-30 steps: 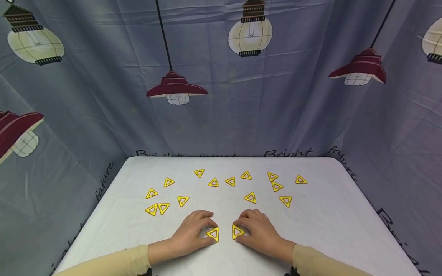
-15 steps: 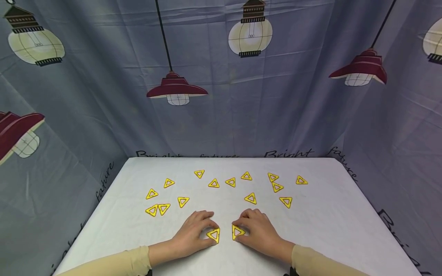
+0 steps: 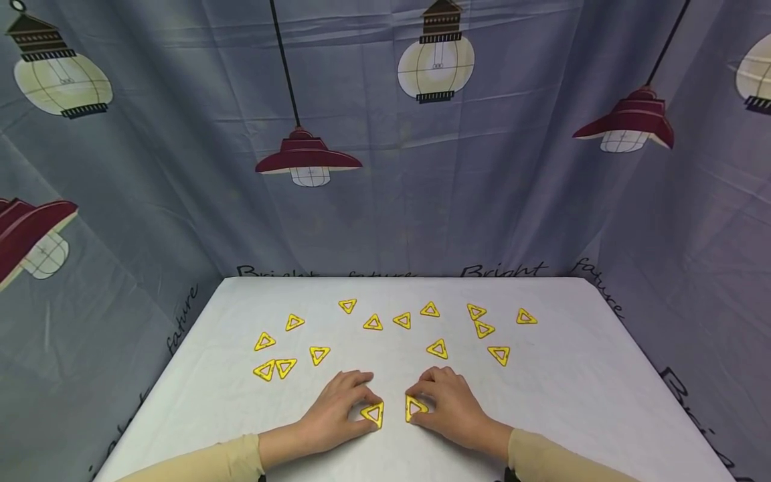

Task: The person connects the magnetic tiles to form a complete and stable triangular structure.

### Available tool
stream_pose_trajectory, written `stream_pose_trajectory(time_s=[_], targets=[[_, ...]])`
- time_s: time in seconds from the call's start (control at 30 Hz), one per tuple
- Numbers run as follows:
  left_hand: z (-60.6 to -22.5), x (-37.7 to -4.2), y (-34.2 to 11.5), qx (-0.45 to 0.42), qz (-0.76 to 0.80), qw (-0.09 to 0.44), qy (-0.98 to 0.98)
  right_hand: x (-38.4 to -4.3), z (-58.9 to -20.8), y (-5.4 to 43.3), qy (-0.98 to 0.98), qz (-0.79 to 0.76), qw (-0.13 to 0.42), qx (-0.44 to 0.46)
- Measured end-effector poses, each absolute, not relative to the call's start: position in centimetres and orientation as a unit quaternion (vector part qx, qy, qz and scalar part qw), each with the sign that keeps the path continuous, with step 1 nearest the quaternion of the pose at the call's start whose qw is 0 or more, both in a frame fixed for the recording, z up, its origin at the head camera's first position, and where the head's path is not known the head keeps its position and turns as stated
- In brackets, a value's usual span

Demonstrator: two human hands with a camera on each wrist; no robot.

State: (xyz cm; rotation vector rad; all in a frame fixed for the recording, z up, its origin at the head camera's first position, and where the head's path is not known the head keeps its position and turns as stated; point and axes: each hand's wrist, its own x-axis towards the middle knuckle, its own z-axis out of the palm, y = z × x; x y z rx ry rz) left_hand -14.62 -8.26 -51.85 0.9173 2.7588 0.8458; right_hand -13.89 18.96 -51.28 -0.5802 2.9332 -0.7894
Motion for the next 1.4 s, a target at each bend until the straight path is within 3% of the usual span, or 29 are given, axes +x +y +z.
stream_pose_trajectory(time_s=[0.33, 1.07, 1.4], targets=[[-51.8, -14.6, -8.3, 0.306, 0.280, 0.058, 0.908, -14.0, -51.3, 19.2, 0.931, -0.257, 0.037, -0.258], [-51.8, -14.5, -8.3, 0.300, 0.283, 0.061, 0.909, -14.2, -50.8, 18.3, 0.908, -0.372, 0.110, -0.155], [-51.7, -14.4, -8.0, 0.294, 0.283, 0.044, 0.912, -14.0, -50.9, 17.1, 0.905, -0.382, 0.096, -0.158]])
